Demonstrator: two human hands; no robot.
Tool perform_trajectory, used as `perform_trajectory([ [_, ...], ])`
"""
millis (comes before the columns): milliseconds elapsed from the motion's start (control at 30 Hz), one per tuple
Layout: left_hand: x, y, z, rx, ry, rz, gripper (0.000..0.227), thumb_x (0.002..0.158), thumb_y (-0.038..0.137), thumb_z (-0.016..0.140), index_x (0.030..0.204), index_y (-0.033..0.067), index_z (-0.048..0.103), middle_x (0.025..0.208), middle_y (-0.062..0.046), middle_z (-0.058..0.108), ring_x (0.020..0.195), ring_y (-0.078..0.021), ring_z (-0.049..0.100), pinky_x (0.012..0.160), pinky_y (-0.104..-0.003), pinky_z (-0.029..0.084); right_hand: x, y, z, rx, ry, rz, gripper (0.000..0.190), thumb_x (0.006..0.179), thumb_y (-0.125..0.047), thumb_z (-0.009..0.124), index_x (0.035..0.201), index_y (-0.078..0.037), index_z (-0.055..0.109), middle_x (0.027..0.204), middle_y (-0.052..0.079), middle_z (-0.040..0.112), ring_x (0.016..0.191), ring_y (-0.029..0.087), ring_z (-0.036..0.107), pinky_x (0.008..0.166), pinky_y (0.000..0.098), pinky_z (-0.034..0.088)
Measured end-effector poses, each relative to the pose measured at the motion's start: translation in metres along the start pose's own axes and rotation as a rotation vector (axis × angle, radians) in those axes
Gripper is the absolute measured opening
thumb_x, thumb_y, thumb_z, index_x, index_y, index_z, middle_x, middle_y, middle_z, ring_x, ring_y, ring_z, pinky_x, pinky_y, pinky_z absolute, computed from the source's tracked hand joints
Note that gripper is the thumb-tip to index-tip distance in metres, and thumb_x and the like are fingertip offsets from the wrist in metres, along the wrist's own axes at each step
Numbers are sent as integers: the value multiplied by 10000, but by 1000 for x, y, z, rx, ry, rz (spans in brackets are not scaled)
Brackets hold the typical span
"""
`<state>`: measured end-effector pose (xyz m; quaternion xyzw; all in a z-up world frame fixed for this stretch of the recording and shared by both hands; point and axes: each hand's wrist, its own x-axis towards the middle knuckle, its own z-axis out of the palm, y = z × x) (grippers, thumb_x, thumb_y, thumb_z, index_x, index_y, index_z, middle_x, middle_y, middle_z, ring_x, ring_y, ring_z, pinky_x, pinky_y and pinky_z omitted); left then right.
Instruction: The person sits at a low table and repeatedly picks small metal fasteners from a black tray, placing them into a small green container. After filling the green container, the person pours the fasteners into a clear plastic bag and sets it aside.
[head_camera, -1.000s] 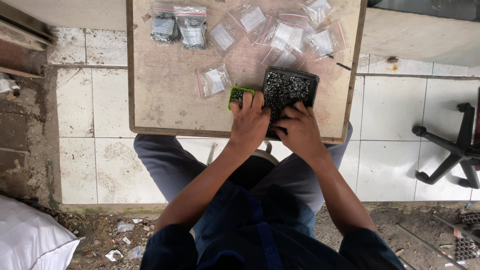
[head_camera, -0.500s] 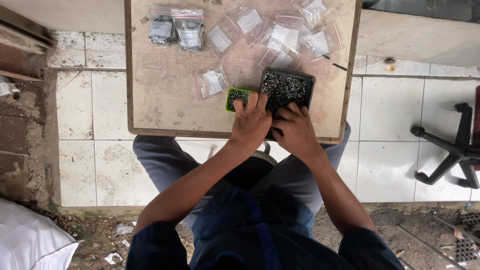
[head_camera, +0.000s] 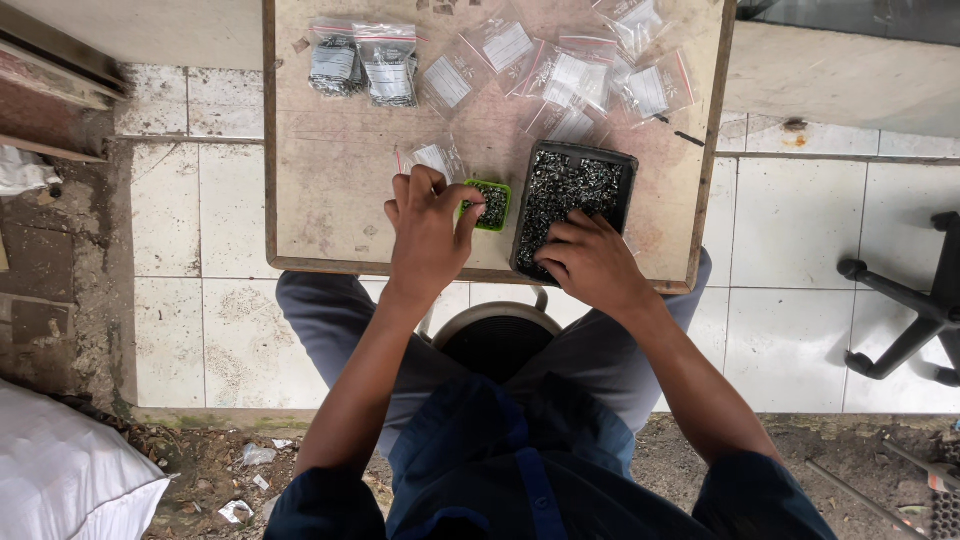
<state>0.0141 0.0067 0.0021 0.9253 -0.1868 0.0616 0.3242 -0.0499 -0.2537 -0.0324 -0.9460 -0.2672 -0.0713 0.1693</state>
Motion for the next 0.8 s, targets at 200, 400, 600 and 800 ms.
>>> perform_trajectory([
  [200,-9,-13,0,-65,1,-41,68,1004,273,762,1013,236,706,1027,31,347,1020,-285,448,830,-469,397,5,-2,-6,20,62,38,52,923,-233,815,925,-185,794,863,-18,638,899,228,639,724,389,551],
  [400,-9,-14,4,-110,18,-32,75,1008,277,764,1002,235,702,1018,41,337,1000,-266,440,818,-446,388,-8,5,20,-77,57,30,179,972,-239,741,796,-207,735,799,-53,603,867,176,627,710,334,545],
  [600,-3,5,-18,-224,59,47,54,1026,241,756,1016,221,706,1002,33,332,978,-258,438,832,-421,405,0,-1,5,-10,-23,54,68,962,-162,744,908,-125,761,830,21,615,905,242,652,747,371,571],
  [800,-4,-10,7,-246,78,75,50,1031,245,760,1002,212,736,1000,29,341,963,-229,416,859,-408,433,6,-6,-22,128,-195,106,67,892,-134,805,889,-67,808,841,83,678,906,291,666,768,409,593],
])
